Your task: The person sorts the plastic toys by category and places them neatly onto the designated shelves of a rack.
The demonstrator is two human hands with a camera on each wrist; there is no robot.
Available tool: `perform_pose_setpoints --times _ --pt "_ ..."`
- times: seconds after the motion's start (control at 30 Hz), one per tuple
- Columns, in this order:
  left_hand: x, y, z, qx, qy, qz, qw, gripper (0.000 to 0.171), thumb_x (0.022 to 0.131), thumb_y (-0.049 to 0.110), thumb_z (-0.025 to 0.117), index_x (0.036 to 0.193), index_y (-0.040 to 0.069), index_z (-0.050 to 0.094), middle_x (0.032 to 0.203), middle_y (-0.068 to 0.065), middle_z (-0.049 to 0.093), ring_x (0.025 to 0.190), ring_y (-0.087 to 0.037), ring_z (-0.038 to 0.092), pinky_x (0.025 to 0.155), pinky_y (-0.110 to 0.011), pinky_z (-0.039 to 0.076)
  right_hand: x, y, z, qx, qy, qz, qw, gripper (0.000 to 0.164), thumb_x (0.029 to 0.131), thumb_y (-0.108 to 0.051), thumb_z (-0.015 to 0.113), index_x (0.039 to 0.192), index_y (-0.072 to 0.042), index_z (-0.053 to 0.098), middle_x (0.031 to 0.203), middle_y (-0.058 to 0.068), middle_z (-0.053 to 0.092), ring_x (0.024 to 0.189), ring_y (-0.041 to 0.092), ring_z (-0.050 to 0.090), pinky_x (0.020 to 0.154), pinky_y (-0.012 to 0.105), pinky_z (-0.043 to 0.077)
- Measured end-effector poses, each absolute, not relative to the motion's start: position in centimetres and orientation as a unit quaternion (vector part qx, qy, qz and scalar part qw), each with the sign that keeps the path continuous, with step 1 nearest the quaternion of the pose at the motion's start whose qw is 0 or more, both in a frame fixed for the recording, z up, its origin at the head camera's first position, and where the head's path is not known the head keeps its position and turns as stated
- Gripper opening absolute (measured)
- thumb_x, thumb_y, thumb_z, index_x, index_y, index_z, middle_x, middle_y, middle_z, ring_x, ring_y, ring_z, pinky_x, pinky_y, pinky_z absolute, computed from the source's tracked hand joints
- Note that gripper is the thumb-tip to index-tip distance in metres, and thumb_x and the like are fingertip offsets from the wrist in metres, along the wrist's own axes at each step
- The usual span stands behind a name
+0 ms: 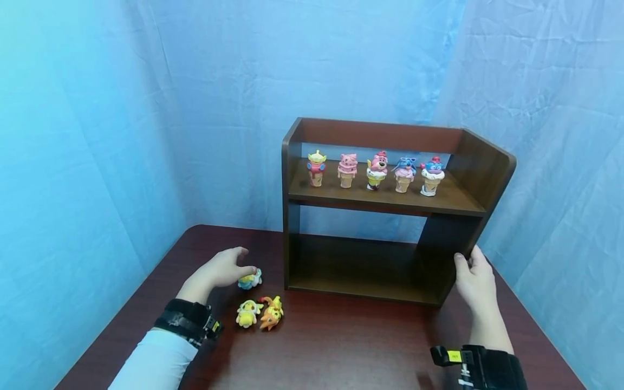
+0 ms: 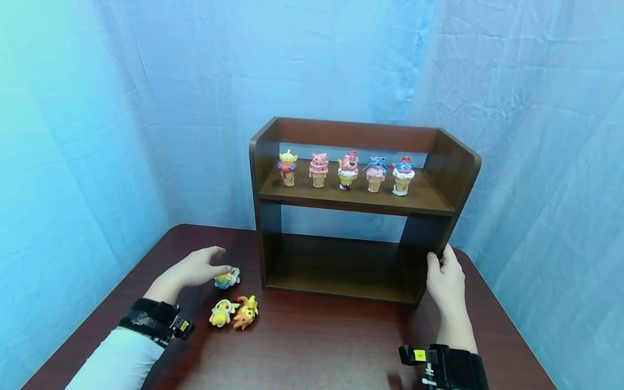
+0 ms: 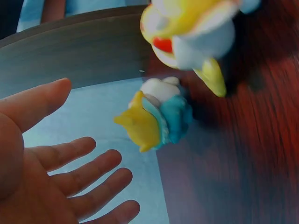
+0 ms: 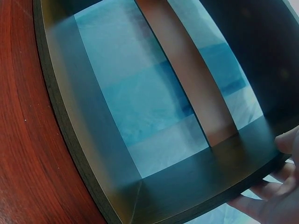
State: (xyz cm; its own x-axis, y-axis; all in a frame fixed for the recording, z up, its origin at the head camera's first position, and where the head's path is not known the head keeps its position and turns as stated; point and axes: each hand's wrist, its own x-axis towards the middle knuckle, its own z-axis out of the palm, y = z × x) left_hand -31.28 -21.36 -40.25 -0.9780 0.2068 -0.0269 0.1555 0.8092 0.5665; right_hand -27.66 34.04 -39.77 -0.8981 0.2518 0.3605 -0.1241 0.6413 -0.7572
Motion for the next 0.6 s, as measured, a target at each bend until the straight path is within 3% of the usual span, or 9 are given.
perform_pose_setpoints --times 0.6 --pt "-33.7 -20.8 -40.9 0.083 0.966 0.216 0.113 0.065 0.095 0.031 0.071 0.143 -0.007 0.051 0.140 -0.026 0.055 0.123 -0.037 0.056 0.100 -0.055 0.047 -27.7 34.0 -39.8 -0.037 -0.876 0.426 0.224 0.054 0.110 -0.037 0.032 0.157 -0.010 0.036 0.147 0.031 0.046 0.130 0.052 0.045 0.094 0.068 0.040"
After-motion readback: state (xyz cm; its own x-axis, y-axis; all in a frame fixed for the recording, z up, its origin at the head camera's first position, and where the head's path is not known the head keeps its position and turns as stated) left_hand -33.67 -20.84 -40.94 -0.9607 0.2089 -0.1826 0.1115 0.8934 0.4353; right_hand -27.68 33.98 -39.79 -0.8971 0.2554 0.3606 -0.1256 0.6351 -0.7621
